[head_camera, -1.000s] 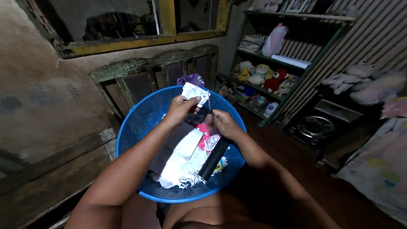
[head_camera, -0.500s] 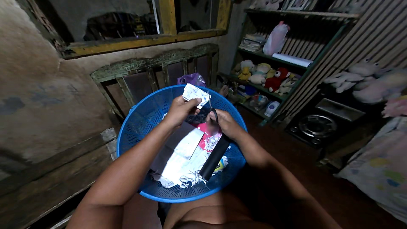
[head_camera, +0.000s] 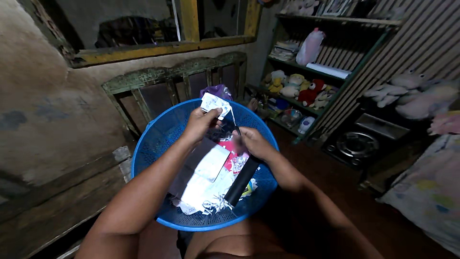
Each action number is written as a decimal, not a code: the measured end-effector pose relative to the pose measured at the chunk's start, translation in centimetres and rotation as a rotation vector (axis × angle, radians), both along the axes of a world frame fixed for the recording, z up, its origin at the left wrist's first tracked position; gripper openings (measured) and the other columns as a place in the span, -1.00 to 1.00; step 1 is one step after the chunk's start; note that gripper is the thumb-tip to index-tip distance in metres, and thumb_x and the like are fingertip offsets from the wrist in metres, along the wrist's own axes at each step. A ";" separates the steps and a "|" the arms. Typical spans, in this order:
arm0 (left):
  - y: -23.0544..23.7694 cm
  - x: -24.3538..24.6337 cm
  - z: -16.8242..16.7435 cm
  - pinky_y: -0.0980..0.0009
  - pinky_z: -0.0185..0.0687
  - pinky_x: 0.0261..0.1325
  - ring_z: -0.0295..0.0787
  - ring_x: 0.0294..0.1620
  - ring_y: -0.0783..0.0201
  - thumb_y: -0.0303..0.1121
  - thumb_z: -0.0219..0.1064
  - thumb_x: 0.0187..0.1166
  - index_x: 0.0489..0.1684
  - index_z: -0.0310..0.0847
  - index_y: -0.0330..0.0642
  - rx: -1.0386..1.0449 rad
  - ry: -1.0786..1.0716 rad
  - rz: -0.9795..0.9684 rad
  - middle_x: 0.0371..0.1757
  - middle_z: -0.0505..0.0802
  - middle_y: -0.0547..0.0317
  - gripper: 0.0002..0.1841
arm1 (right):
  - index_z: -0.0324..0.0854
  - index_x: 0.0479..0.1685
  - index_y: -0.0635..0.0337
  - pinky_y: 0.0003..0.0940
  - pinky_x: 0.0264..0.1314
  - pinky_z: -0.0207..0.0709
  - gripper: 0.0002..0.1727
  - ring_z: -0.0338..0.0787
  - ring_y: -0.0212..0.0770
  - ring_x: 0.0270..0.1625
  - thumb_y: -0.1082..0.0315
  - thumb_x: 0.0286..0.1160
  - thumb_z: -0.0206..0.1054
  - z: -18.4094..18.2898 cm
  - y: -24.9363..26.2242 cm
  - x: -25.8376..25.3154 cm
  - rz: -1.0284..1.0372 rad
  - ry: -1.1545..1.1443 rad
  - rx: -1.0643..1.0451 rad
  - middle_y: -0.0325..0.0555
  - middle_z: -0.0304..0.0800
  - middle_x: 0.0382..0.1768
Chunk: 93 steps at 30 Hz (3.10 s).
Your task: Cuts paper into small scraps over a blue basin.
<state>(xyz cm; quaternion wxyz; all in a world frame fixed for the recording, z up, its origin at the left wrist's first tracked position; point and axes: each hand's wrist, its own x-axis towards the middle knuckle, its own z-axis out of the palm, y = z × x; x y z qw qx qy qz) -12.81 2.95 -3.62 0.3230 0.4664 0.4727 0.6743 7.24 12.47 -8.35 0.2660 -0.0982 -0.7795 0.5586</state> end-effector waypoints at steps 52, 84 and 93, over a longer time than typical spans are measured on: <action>-0.2 0.9 -0.4 0.27 0.84 -0.17 0.85 -0.27 0.18 -0.29 0.35 0.70 0.15 0.65 -0.34 -0.055 0.005 -0.101 -0.11 0.88 -0.04 -0.72 | 0.61 -0.12 0.28 -0.26 -0.09 0.75 -0.61 0.79 -0.18 -0.25 0.13 0.86 0.04 -0.5 0.2 -0.1 0.050 0.042 0.049 -0.05 0.72 -0.31; -0.8 0.5 -0.7 0.26 0.86 -0.13 0.87 -0.31 0.35 -0.34 0.47 0.55 -0.11 0.84 -0.15 -0.143 0.790 -0.248 -0.28 0.92 0.21 -0.87 | 0.28 0.42 0.12 -0.12 -0.01 0.79 -0.37 0.86 -0.10 -0.12 0.54 0.40 0.51 0.0 0.4 -0.2 -0.224 0.340 -0.050 0.00 0.82 -0.12; -0.5 0.2 -0.5 0.28 0.87 -0.10 0.87 -0.30 0.37 -0.32 0.41 0.62 -0.13 0.81 -0.17 -0.051 0.801 -0.185 -0.27 0.91 0.21 -0.88 | 0.26 0.45 0.14 -0.09 -0.02 0.80 -0.35 0.86 -0.06 -0.11 0.51 0.40 0.52 -0.4 0.6 -0.3 -0.245 0.373 -0.085 0.03 0.81 -0.08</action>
